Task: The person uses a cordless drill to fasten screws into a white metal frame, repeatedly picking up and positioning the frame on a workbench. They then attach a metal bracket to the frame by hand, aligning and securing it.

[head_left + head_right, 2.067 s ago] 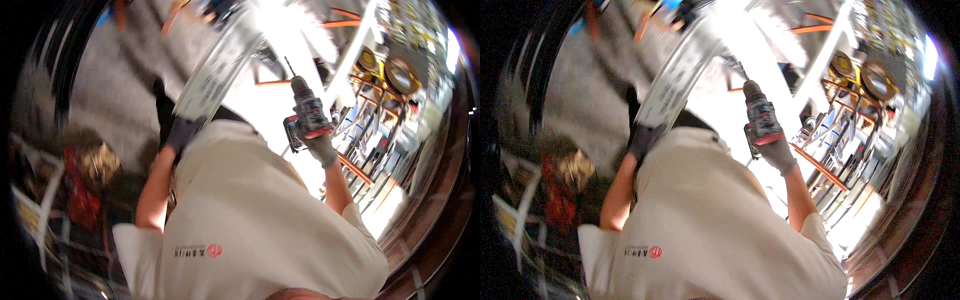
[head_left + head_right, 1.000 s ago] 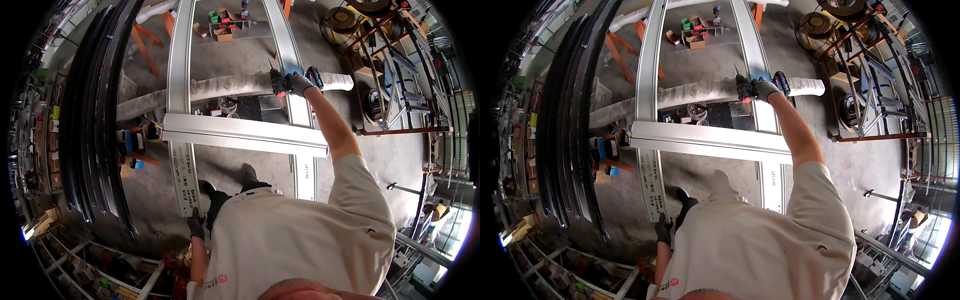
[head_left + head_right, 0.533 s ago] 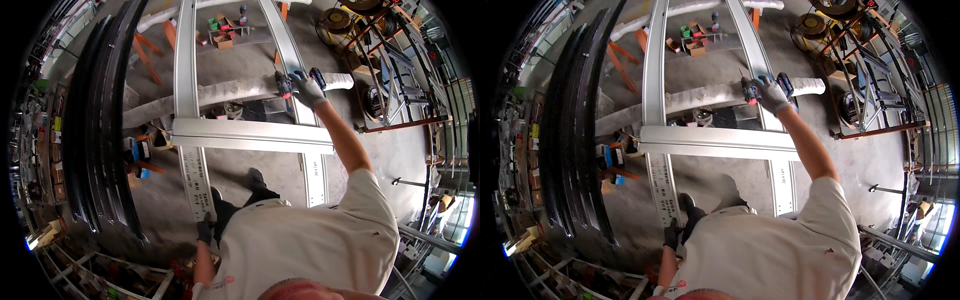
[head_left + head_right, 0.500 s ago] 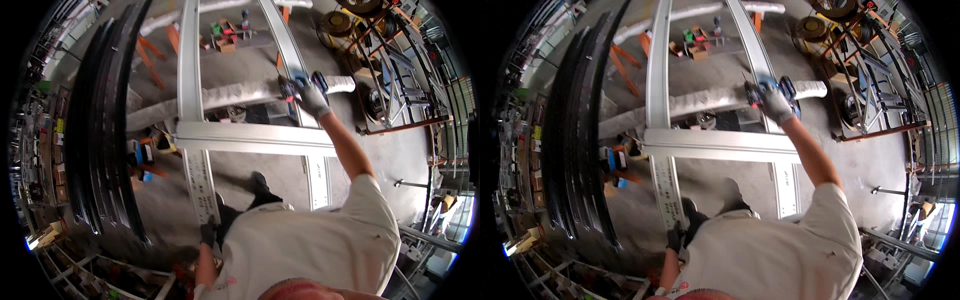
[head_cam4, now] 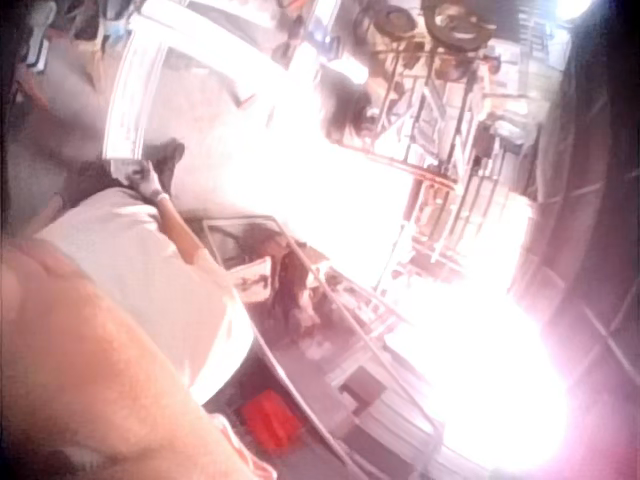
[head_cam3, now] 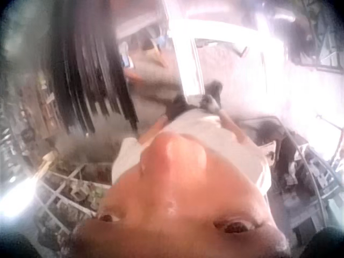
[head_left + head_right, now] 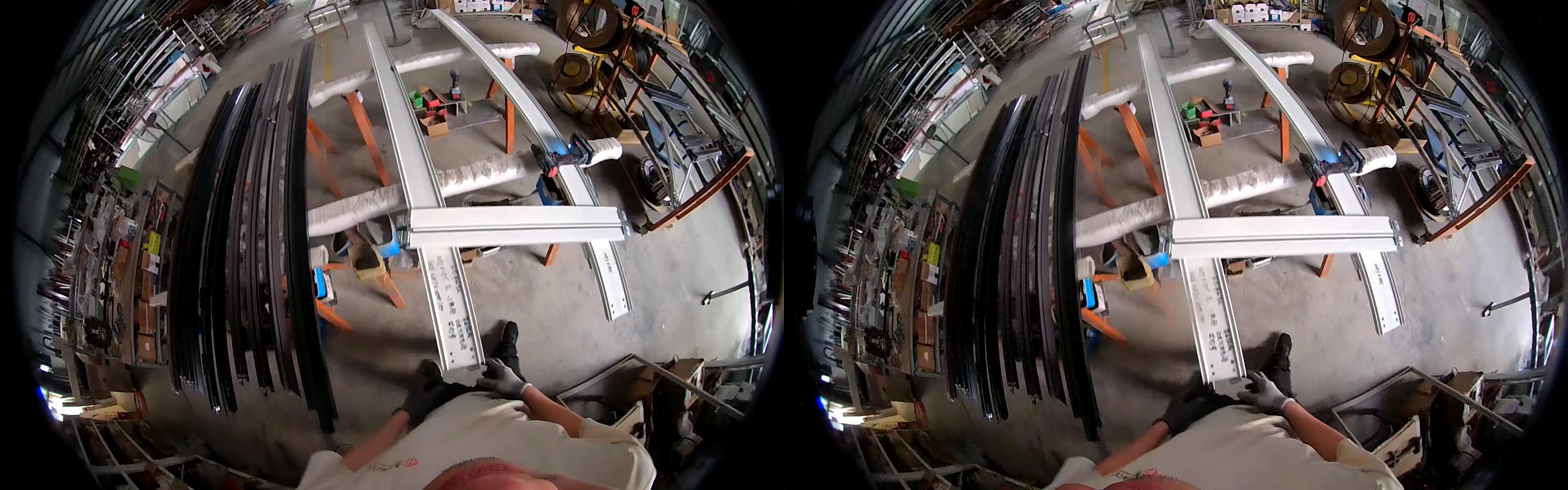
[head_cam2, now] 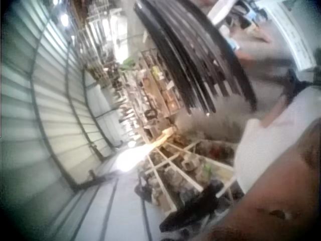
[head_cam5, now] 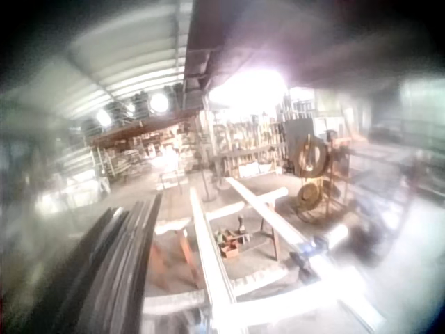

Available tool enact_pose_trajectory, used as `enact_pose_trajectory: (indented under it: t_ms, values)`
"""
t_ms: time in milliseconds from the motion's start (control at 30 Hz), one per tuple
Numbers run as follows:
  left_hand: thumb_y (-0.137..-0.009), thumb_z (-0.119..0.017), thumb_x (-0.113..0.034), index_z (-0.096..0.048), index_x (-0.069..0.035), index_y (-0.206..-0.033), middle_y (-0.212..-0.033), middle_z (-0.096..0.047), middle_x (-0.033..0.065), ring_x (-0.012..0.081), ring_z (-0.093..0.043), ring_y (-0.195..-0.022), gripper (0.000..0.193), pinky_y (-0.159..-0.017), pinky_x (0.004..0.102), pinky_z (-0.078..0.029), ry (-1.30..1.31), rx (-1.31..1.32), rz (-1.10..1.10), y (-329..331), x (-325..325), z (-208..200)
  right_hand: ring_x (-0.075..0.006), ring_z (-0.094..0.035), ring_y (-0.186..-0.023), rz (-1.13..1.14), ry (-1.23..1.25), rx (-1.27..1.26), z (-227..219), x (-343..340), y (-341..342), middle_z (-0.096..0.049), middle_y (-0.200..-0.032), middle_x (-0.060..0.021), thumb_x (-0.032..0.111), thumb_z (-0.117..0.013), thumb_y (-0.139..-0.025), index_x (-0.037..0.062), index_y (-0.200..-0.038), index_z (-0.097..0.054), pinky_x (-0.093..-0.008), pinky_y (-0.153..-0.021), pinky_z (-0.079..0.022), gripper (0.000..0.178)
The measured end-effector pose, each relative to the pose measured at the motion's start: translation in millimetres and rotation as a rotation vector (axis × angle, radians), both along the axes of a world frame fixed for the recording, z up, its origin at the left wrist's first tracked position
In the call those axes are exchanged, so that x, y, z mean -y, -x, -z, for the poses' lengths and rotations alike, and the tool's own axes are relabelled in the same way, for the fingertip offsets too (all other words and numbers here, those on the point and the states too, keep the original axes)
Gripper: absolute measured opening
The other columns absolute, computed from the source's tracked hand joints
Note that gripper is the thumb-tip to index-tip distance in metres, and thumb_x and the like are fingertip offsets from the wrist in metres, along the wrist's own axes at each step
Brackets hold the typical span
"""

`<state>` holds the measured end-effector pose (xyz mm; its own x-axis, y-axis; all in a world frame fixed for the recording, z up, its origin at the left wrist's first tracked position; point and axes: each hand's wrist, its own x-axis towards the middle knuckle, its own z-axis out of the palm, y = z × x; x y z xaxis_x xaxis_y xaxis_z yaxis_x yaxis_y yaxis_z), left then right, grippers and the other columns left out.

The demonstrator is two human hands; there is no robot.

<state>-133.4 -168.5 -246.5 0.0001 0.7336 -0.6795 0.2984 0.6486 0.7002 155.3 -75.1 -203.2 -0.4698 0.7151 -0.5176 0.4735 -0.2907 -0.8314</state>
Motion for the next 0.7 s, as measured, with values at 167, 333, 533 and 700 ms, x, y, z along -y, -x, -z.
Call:
enact_pose_trajectory:
  t_ms: [167, 333, 533, 700]
  values:
    - [-0.099, -0.065, -0.041, -0.051, -0.002, -0.145, -0.134, -0.065, 0.0170, 0.0290, -0.059, -0.127, 0.063, -0.109, 0.0429, -0.046, -0.194, -0.236, -0.029, 60.3, 8.0, 50.9, -0.0232, -0.061, -0.115, 0.198, -0.439, -0.212, 69.6, 22.3, 22.3, -0.065, -0.126, -0.0122, 0.013, -0.066, -0.099, 0.0032, -0.139, -0.055, -0.0400, -0.104, -0.049, 0.043]
    - [-0.102, -0.064, -0.030, -0.055, 0.004, -0.139, -0.130, -0.068, 0.0147, 0.0218, -0.065, -0.118, 0.051, -0.101, 0.0394, -0.052, -0.294, -0.096, -0.142, 48.3, -55.5, -5.7, -0.0086, -0.054, -0.083, 0.370, -0.472, -0.237, 67.4, 27.5, 32.0, -0.058, -0.096, 0.0013, 0.019, -0.066, -0.103, 0.0026, -0.137, -0.053, -0.0275, -0.073, -0.050, 0.040]
    - [-0.097, -0.072, -0.032, -0.051, -0.004, -0.144, -0.128, -0.065, 0.0087, 0.0191, -0.064, -0.113, 0.059, -0.097, 0.0356, -0.053, -0.320, 0.173, -0.374, 6.6, -89.5, -38.7, -0.0116, -0.062, -0.084, 0.463, -0.142, -0.329, 30.1, 27.1, 42.5, -0.067, -0.091, -0.0042, 0.033, -0.068, -0.103, 0.0010, -0.117, -0.064, -0.0291, -0.078, -0.053, 0.035]
    - [-0.094, -0.077, -0.031, -0.050, 0.000, -0.142, -0.131, -0.064, 0.0100, 0.0192, -0.062, -0.118, 0.063, -0.100, 0.0340, -0.050, -0.261, 0.195, -0.255, -42.4, -125.9, -48.8, -0.0171, -0.060, -0.079, 0.586, -0.314, -0.379, 62.7, 35.4, 58.8, -0.066, -0.088, -0.0090, 0.032, -0.065, -0.104, 0.0010, -0.107, -0.063, -0.0319, -0.076, -0.051, 0.031]
